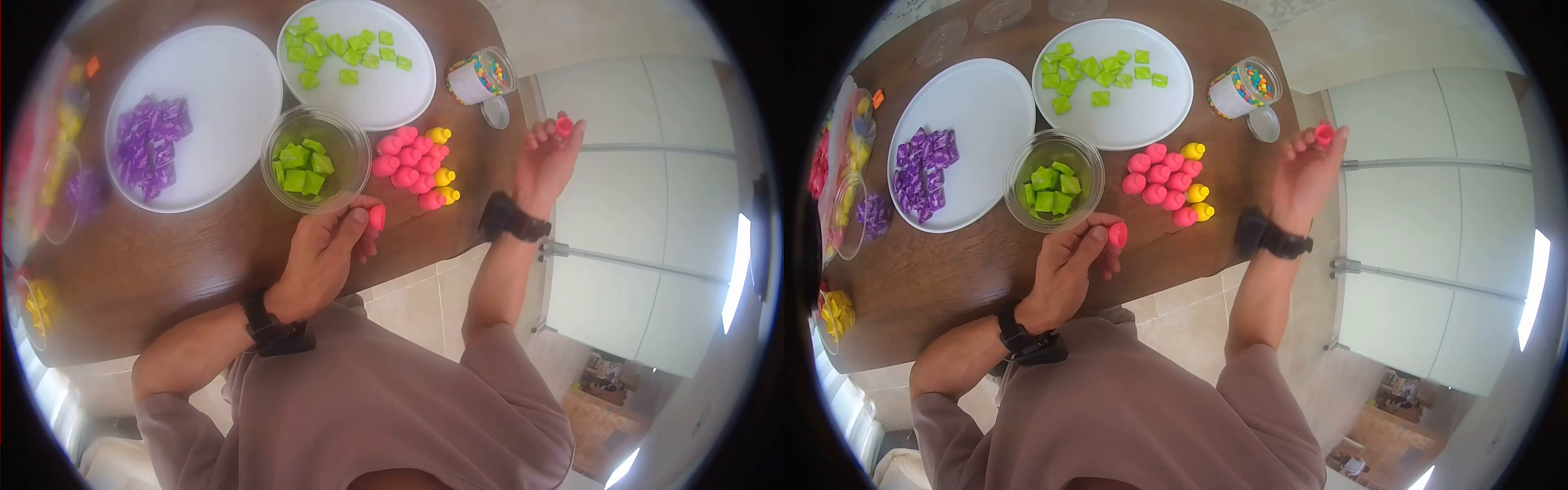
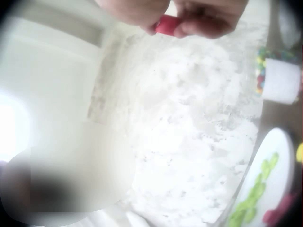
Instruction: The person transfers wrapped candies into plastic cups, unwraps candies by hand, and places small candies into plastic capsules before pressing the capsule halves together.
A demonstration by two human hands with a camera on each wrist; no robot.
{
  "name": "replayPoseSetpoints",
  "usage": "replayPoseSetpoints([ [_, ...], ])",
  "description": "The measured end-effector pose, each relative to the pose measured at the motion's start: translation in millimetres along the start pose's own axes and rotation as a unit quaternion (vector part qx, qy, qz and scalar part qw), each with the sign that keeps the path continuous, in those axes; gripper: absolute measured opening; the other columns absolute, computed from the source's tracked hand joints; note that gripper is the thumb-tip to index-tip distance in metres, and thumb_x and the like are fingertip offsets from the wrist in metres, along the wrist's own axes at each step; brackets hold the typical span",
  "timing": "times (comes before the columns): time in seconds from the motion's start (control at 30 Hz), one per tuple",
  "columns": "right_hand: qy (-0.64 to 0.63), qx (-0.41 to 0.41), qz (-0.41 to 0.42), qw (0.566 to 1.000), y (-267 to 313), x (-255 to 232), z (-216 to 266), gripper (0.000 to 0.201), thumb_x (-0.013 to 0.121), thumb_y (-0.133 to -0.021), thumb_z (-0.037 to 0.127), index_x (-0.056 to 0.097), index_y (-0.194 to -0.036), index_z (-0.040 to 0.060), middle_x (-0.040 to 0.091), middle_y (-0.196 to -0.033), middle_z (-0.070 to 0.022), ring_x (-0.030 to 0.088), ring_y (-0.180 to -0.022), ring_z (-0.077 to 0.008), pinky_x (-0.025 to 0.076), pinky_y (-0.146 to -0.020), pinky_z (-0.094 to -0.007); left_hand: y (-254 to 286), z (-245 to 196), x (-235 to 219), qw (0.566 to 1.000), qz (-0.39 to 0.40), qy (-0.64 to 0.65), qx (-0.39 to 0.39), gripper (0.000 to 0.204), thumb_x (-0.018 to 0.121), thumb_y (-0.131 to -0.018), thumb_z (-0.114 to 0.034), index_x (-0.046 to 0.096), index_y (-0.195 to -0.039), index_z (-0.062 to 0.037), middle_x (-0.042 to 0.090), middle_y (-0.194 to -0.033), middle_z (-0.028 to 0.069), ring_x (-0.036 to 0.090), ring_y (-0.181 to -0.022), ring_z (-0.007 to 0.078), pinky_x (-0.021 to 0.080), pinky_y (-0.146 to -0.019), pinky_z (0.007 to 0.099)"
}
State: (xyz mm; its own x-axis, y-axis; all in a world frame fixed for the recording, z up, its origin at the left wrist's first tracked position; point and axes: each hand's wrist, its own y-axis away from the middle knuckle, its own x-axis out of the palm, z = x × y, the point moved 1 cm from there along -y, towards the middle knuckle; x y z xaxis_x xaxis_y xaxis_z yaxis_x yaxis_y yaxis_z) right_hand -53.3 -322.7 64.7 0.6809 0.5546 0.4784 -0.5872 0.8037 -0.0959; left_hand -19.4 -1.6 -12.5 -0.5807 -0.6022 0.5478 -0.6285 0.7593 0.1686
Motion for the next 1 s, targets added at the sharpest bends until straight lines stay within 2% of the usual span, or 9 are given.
replayPoseSetpoints([
  [0.17, 0.167, -0.107, -0.051, 0.979, -34, 27, -1, 0.035, 0.062, -0.103, 0.037, 0.062, -0.095, 0.0032, 0.055, -0.076, -0.0007, 0.049, -0.068, -0.0102, 0.039, -0.058, -0.0270, 0, 1, -1, 1.000, -0.011, 0.000, -0.012, 0.027, 0.044, -0.111, -0.018, 0.064, -0.111, 0.0000, 0.059, -0.087, -0.0009, 0.056, -0.075, 0.0070, 0.048, -0.067, 0.0248],
  [0.27, 0.361, -0.138, -0.066, 0.920, -51, 27, -11, 0.034, 0.068, -0.099, 0.035, 0.066, -0.091, 0.0013, 0.062, -0.077, -0.0023, 0.053, -0.066, -0.0100, 0.042, -0.059, -0.0267, 0, 1, 0, 1.000, -0.014, 0.001, -0.010, 0.027, 0.045, -0.111, -0.018, 0.064, -0.110, 0.0000, 0.059, -0.087, -0.0008, 0.056, -0.075, 0.0069, 0.048, -0.067, 0.0246],
  [0.33, 0.592, -0.257, 0.007, 0.764, -55, 25, -15, 0.032, 0.071, -0.096, 0.031, 0.069, -0.094, -0.0009, 0.066, -0.079, -0.0036, 0.056, -0.067, -0.0098, 0.043, -0.061, -0.0262, 0, 1, 0, 1.000, -0.012, 0.001, -0.013, 0.026, 0.045, -0.111, -0.018, 0.064, -0.111, 0.0001, 0.059, -0.088, -0.0007, 0.056, -0.075, 0.0069, 0.048, -0.067, 0.0246],
  [0.47, 0.562, -0.265, -0.022, 0.783, -47, 28, -12, 0.031, 0.073, -0.096, 0.030, 0.071, -0.096, -0.0006, 0.067, -0.080, -0.0032, 0.057, -0.071, -0.0094, 0.043, -0.063, -0.0253, -1, 0, 0, 1.000, -0.018, 0.002, -0.009, 0.025, 0.046, -0.111, -0.018, 0.063, -0.112, 0.0006, 0.060, -0.090, -0.0002, 0.056, -0.075, 0.0071, 0.048, -0.067, 0.0244],
  [0.63, 0.284, -0.067, 0.024, 0.956, -27, 15, -4, 0.029, 0.073, -0.097, 0.029, 0.069, -0.106, 0.0019, 0.068, -0.085, -0.0035, 0.059, -0.075, -0.0102, 0.045, -0.065, -0.0243, -2, 4, -2, 1.000, -0.014, 0.001, -0.002, 0.028, 0.050, -0.110, -0.022, 0.064, -0.118, 0.0014, 0.064, -0.094, 0.0027, 0.060, -0.077, 0.0098, 0.050, -0.066, 0.0262],
  [0.73, 0.158, 0.057, 0.096, 0.981, 38, 28, -3, 0.028, 0.072, -0.098, 0.026, 0.068, -0.110, 0.0019, 0.067, -0.087, -0.0037, 0.060, -0.073, -0.0107, 0.046, -0.063, -0.0238, -1, 3, -1, 1.000, -0.020, 0.001, -0.010, 0.028, 0.051, -0.110, -0.021, 0.063, -0.118, 0.0019, 0.065, -0.096, 0.0036, 0.061, -0.078, 0.0104, 0.051, -0.066, 0.0261],
  [0.83, 0.263, 0.129, 0.222, 0.930, 104, 21, -19, 0.025, 0.072, -0.096, 0.020, 0.068, -0.112, 0.0004, 0.070, -0.091, -0.0066, 0.064, -0.076, -0.0115, 0.050, -0.064, -0.0237, -2, 3, 1, 0.999, -0.031, 0.003, -0.010, 0.027, 0.052, -0.109, -0.019, 0.063, -0.119, 0.0030, 0.066, -0.099, 0.0050, 0.063, -0.079, 0.0112, 0.053, -0.067, 0.0268],
  [0.9, 0.311, 0.134, 0.189, 0.922, 144, 33, -30, 0.028, 0.075, -0.089, -0.002, 0.067, -0.116, -0.0019, 0.070, -0.098, -0.0067, 0.066, -0.086, -0.0109, 0.055, -0.076, -0.0267, -2, 2, 1, 0.999, -0.036, 0.002, -0.011, 0.026, 0.053, -0.109, -0.019, 0.063, -0.119, 0.0036, 0.067, -0.100, 0.0058, 0.064, -0.080, 0.0116, 0.054, -0.067, 0.0274],
  [1.0, 0.321, 0.062, 0.202, 0.923, 168, 30, -46, 0.032, 0.077, -0.086, -0.006, 0.067, -0.117, -0.0022, 0.070, -0.101, -0.0057, 0.066, -0.090, -0.0102, 0.055, -0.080, -0.0274, -3, 1, 0, 1.000, -0.020, 0.004, -0.011, 0.022, 0.055, -0.107, -0.013, 0.062, -0.119, 0.0045, 0.067, -0.097, 0.0060, 0.065, -0.080, 0.0101, 0.054, -0.067, 0.0259],
])
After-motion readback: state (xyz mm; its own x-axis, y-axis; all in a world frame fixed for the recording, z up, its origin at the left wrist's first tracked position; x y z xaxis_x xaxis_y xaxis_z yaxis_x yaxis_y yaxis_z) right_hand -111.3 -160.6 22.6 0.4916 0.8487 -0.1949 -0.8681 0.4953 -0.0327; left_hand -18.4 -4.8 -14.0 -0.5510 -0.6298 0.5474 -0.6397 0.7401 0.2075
